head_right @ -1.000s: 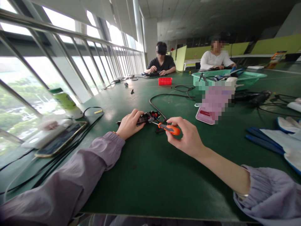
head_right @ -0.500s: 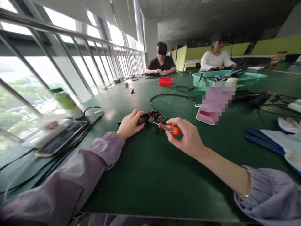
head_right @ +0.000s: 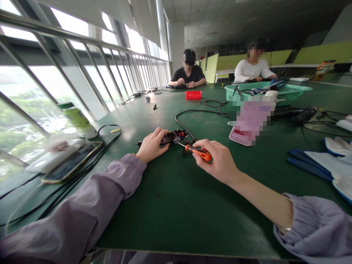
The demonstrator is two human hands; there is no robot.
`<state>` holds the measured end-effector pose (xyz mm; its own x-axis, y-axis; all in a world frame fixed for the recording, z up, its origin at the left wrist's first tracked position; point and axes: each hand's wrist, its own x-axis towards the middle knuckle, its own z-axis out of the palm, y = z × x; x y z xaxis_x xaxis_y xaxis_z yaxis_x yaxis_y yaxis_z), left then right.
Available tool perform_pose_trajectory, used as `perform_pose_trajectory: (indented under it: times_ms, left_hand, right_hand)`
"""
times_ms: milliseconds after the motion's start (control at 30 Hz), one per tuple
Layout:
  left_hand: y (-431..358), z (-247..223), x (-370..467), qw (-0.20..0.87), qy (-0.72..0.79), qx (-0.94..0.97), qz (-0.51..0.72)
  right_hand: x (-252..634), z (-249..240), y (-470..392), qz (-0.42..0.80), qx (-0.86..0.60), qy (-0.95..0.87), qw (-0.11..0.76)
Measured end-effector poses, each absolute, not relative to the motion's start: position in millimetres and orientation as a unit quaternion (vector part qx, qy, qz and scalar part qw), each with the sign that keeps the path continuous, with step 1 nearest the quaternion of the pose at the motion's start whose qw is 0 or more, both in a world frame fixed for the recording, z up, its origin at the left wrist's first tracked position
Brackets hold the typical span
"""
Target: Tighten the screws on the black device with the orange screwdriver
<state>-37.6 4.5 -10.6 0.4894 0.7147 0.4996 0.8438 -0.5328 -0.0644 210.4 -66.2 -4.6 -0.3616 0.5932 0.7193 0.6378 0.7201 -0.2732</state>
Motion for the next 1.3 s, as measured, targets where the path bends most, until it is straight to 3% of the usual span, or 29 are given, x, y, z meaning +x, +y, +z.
perform_pose_trajectory:
  times_ms: [100, 333, 567, 800, 1067, 1300]
  left_hand:
    - [4.6, -10.8, -37.7, 0.146, -0.459, -0.849, -0.216]
    - [4.3, -10.8, -38.0, 0.14, -0.458, -0.85, -0.221]
    - [5.0, -12.0, -38.7, 0.139, -0.458, -0.849, -0.223]
    - [4.5, -11.0, -38.3, 0.138, -0.461, -0.847, -0.224]
    - [3.6, -9.7, -37.9, 0.135, -0.46, -0.849, -0.222]
    - [3.5, -9.4, -37.9, 0.14, -0.463, -0.849, -0.215]
  right_hand:
    - [210.9, -5.5, -66.7, -0.003, -0.388, -0.831, 0.398]
    - [211.2, -6.3, -65.4, -0.045, -0.365, -0.793, 0.486]
    - [209.7, -5.1, -67.0, 0.009, -0.395, -0.826, 0.402]
    - [210.7, -8.1, -64.3, -0.049, -0.361, -0.785, 0.5]
    - [208.3, -3.2, -69.1, 0.019, -0.406, -0.828, 0.387]
    - [210.9, -6.5, -65.5, -0.029, -0.374, -0.791, 0.483]
